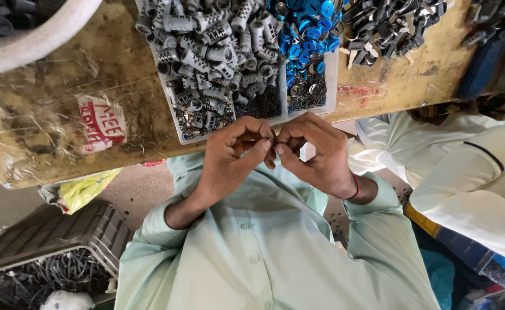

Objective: The person repeatedly picks small metal components from a divided tray and assembles them by hand, inserting a pin or spring into a gray plastic housing and attaching a blue cap. The assembled units are placed on the table to the right. The process is repeated multiple times throughout the clip.

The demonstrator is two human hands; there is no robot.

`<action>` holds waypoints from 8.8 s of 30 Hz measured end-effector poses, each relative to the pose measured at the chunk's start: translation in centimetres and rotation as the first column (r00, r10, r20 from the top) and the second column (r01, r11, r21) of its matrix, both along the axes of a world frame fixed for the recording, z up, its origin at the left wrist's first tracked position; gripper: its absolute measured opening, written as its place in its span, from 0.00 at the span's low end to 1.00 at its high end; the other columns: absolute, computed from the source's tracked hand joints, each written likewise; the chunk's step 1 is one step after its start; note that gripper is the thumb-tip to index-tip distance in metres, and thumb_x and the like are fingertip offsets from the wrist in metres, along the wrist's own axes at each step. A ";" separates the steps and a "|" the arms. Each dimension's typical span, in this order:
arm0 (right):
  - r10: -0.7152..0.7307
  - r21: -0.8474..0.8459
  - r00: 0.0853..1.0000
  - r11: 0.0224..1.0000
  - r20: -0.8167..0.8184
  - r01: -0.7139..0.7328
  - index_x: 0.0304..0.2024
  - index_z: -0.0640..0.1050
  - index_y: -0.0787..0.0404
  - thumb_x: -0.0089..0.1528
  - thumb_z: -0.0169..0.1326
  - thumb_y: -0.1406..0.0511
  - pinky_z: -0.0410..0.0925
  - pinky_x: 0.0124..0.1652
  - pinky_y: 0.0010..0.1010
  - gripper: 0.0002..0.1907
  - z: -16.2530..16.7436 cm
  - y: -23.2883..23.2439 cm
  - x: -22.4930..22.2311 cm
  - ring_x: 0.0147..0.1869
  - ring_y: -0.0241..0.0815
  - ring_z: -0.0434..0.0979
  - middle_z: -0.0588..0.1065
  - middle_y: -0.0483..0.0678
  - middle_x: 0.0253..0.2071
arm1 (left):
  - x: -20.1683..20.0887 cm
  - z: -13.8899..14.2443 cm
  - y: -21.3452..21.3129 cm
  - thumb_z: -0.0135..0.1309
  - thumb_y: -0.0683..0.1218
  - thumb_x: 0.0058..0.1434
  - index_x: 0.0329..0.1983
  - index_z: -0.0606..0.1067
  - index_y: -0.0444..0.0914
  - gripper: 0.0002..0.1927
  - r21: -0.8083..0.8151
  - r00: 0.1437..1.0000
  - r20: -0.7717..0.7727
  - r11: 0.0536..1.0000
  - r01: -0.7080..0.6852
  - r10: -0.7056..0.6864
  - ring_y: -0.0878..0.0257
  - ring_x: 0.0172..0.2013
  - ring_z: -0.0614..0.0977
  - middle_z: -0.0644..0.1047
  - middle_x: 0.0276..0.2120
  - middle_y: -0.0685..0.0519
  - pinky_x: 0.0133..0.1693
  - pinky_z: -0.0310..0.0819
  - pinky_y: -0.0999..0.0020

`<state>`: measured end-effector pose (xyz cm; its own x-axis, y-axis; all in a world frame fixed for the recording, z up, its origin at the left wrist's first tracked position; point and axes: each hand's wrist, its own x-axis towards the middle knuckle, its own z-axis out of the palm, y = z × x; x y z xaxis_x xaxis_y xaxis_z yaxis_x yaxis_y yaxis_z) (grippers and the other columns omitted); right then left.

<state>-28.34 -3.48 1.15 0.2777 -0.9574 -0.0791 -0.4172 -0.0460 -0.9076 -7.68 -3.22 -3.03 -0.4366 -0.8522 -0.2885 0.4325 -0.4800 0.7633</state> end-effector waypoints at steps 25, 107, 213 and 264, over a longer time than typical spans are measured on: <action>0.290 -0.092 0.935 0.957 0.206 -0.276 0.52 0.75 0.58 0.63 0.64 0.74 0.75 0.40 0.31 0.18 -1.5 0.0 0.1 0.44 0.43 0.83 0.78 0.48 0.45 | 3.8 1.8 -0.4 0.57 0.36 0.64 0.38 0.78 0.31 0.02 -0.052 0.944 0.221 0.963 0.263 -0.246 0.75 0.28 0.72 0.76 0.29 0.58 0.29 0.68 0.78; -0.111 0.374 0.912 0.926 0.396 -0.050 0.47 0.75 0.68 0.68 0.53 0.78 0.76 0.40 0.27 0.06 -1.2 -0.5 -3.2 0.43 0.37 0.80 0.75 0.50 0.42 | 2.0 0.7 0.6 0.56 0.32 0.61 0.54 0.76 0.34 0.17 -0.743 0.792 0.550 0.587 0.321 0.263 0.47 0.52 0.83 0.78 0.55 0.43 0.53 0.80 0.58; -0.006 -0.290 0.990 0.956 -0.144 -0.036 0.57 0.68 0.66 0.70 0.51 0.76 0.69 0.41 0.38 0.14 -1.3 1.9 -1.3 0.41 0.50 0.76 0.75 0.56 0.47 | 1.0 1.6 -1.0 0.61 0.33 0.64 0.57 0.73 0.28 0.19 -0.820 0.736 0.535 0.466 0.332 0.416 0.47 0.49 0.82 0.78 0.50 0.44 0.50 0.80 0.55; 0.093 -0.216 0.752 0.929 -0.652 -0.302 0.38 0.78 0.58 0.66 0.61 0.66 0.65 0.25 0.41 0.04 0.5 -4.6 2.3 0.27 0.51 0.74 0.71 0.48 0.33 | 8.8 5.1 -1.4 0.59 0.43 0.65 0.46 0.75 0.35 0.09 -0.332 0.019 0.906 0.683 0.651 0.423 0.56 0.34 0.81 0.70 0.38 0.49 0.30 0.76 0.62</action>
<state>-26.06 -8.12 1.64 0.4516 -0.8916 -0.0321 -0.8316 -0.4076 -0.3772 1.15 -4.64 2.07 -0.3437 -0.9384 -0.0367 -0.8836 0.3099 0.3510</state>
